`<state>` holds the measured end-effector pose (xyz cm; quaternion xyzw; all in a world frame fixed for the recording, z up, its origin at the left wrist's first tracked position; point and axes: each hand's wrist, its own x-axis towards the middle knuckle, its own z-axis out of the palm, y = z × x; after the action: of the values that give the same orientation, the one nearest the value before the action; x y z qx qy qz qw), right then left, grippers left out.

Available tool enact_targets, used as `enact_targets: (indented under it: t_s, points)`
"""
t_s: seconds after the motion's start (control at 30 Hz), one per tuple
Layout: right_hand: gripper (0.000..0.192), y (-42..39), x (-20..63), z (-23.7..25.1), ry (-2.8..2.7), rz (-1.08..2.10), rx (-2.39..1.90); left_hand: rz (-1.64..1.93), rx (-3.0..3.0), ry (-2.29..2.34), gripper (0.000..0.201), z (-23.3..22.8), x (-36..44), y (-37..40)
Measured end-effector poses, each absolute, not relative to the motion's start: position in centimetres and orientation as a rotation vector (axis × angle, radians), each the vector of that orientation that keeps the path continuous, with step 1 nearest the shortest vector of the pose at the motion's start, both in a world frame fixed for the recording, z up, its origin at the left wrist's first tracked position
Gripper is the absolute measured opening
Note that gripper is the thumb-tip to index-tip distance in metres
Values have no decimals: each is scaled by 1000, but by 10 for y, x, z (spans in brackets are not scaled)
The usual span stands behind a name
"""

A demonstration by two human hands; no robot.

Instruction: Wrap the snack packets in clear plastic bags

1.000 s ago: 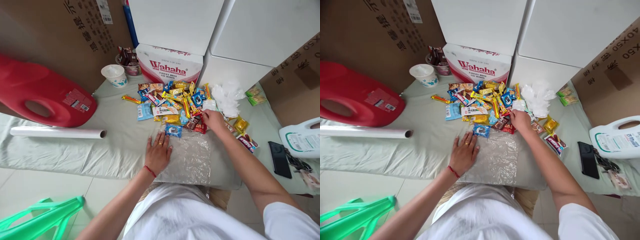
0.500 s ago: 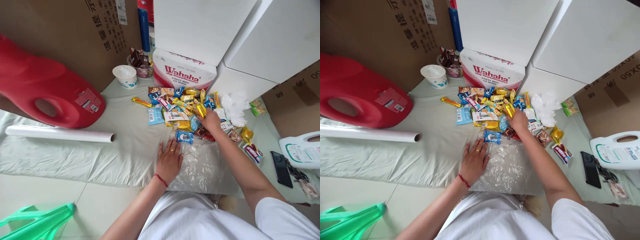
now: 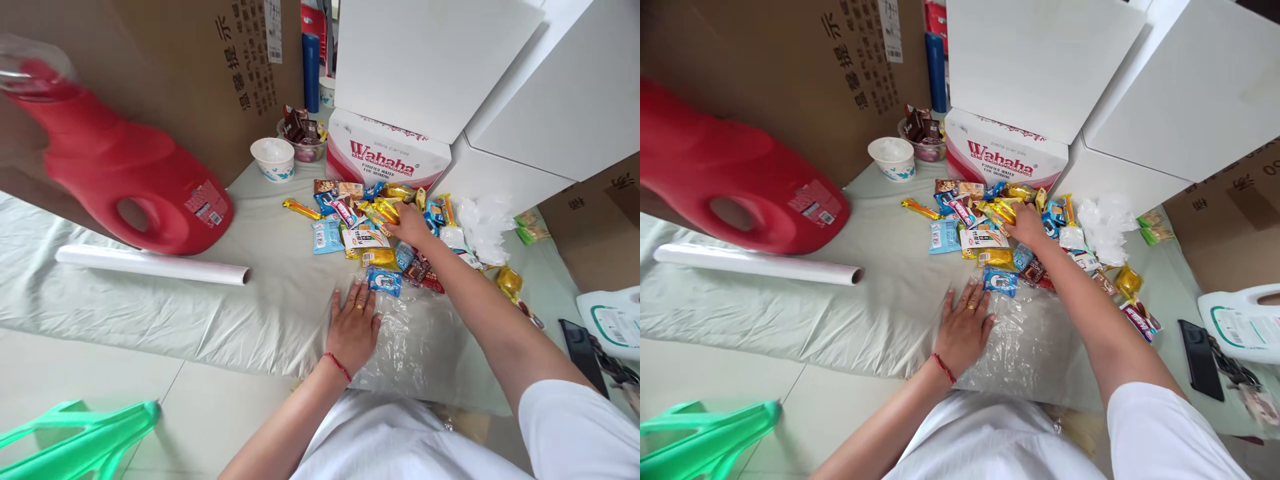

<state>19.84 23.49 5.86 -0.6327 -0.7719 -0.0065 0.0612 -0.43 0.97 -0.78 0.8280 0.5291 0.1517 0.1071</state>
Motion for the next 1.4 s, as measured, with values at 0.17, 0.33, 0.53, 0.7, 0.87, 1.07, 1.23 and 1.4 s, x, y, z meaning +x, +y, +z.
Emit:
enact_targets:
  t_s: [0.17,0.33,0.53,0.7,0.87,1.07,1.23,1.4]
  points:
    - [34,151,233,96,-2089,200,-1837,435,2426,1541,53,-6,-5,11]
    - [31,44,241,103,-2367,884,-1568,389,2419,1509,52,-4,-7,12]
    - [63,7,230,60,-2633,776,-1534,313,2428,1493,60,-2,-11,14]
    - [43,0,231,52,-2520,676,-1603,300,2443,1547,56,-1,-10,12]
    - [39,-5,213,47,-2323,548,-1685,278,2477,1550,52,0,-6,9]
    - [71,-20,186,38,-2485,321,-1780,262,2497,1530,54,-1,-6,9]
    - [58,-23,190,40,-2501,299,-1855,306,2496,1518,53,-1,-5,11]
    - [50,-17,215,50,-2697,302,-1704,382,2462,1553,51,-3,-2,11]
